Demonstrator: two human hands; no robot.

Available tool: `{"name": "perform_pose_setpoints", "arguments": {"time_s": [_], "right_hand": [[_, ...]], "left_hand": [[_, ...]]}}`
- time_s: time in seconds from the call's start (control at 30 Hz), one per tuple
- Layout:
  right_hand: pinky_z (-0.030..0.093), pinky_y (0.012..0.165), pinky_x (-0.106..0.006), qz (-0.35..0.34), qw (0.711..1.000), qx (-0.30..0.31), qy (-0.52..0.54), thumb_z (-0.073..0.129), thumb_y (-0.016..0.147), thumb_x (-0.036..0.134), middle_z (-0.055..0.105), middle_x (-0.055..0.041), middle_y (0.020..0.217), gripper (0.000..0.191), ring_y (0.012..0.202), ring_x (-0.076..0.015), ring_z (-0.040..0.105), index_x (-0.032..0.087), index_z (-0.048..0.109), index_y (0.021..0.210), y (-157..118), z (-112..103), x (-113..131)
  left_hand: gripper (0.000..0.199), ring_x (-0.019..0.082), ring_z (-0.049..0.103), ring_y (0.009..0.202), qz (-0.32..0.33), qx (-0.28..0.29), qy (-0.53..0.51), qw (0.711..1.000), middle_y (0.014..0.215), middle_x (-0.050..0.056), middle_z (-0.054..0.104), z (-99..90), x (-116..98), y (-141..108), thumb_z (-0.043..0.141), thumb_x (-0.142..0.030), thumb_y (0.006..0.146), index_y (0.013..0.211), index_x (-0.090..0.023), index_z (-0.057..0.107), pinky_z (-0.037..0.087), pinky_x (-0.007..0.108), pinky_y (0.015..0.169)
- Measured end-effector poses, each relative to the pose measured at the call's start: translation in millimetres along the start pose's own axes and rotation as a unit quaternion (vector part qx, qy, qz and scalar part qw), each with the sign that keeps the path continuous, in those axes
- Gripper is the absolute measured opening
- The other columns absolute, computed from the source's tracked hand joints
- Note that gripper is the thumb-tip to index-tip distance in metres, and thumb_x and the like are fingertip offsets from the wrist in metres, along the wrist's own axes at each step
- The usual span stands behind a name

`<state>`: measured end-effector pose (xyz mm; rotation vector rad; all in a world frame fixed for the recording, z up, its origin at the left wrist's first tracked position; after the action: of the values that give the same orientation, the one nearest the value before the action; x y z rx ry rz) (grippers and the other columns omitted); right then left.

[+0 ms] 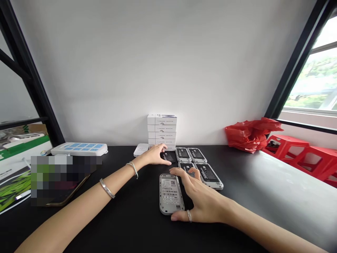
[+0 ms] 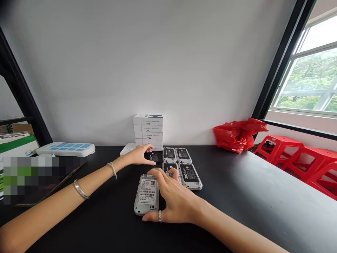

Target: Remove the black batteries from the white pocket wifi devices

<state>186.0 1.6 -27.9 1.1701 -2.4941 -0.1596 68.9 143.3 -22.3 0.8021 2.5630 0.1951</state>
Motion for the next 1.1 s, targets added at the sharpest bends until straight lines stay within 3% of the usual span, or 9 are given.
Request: {"name": "perform_pose_setpoints", "arguments": {"time_s": [0.13,0.27,0.5,0.73,1.0,1.1], "right_hand": [[0.031,0.098,-0.050,0.016,1.000,-0.018,0.017,0.068,0.063,0.066,0.036,-0.0164,0.136,0.093,0.116,-0.0346,0.046,0.023,0.020,0.131,0,-2,-3],[0.034,0.098,-0.050,0.044,0.997,-0.028,0.049,0.073,0.058,0.062,0.037,-0.0143,0.133,0.097,0.120,-0.0347,0.044,0.025,0.019,0.130,-1,-1,-9],[0.035,0.098,-0.050,0.049,0.995,-0.039,0.074,0.076,0.057,0.059,0.034,-0.0125,0.132,0.096,0.122,-0.0337,0.043,0.027,0.019,0.127,-2,0,-10],[0.042,0.093,-0.050,0.060,0.994,-0.027,0.085,0.077,0.057,0.056,0.030,-0.0130,0.135,0.101,0.123,-0.0351,0.042,0.028,0.016,0.132,-1,2,-11],[0.030,0.100,-0.051,0.034,0.998,-0.037,0.039,0.075,0.060,0.059,0.035,-0.0131,0.133,0.099,0.120,-0.0334,0.045,0.027,0.013,0.130,-1,2,-9],[0.031,0.099,-0.048,0.027,0.998,-0.032,0.041,0.073,0.062,0.059,0.033,-0.0130,0.135,0.096,0.121,-0.0315,0.045,0.028,0.012,0.129,-1,1,-7]], "left_hand": [[0.073,0.026,0.058,0.096,-0.012,-0.036,0.010,0.999,0.103,0.007,0.060,-15.9,-7,-16,0.076,-0.046,0.056,0.114,-0.020,0.041,0.044,0.040,0.086],[0.072,0.026,0.056,0.101,-0.027,-0.050,-0.016,0.998,0.104,0.004,0.058,-29.6,-24,-50,0.075,-0.049,0.057,0.113,-0.025,0.036,0.045,0.039,0.085],[0.072,0.027,0.054,0.106,-0.043,0.000,-0.107,0.993,0.108,0.004,0.056,-16.7,-59,-105,0.078,-0.043,0.056,0.112,-0.027,0.036,0.045,0.041,0.088],[0.071,0.027,0.048,0.119,-0.044,0.054,-0.159,0.985,0.121,0.007,0.056,-13.9,-62,-113,0.072,-0.048,0.067,0.125,-0.029,0.034,0.037,0.046,0.101],[0.065,0.029,0.044,0.123,-0.064,0.047,-0.151,0.985,0.127,0.005,0.056,-12.4,-62,-122,0.069,-0.044,0.072,0.127,-0.031,0.037,0.034,0.047,0.102],[0.064,0.029,0.044,0.123,-0.074,0.060,-0.135,0.986,0.126,0.003,0.057,-11.1,-62,-125,0.069,-0.044,0.073,0.127,-0.032,0.037,0.033,0.048,0.103]]}}
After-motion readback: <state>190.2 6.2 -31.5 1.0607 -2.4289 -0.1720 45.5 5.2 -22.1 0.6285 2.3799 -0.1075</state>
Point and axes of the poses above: each hand's wrist, its own y-axis towards the middle knuckle, its own z-axis out of the palm, x = y × z, the point moved 7 cm from there along y, towards the middle knuckle
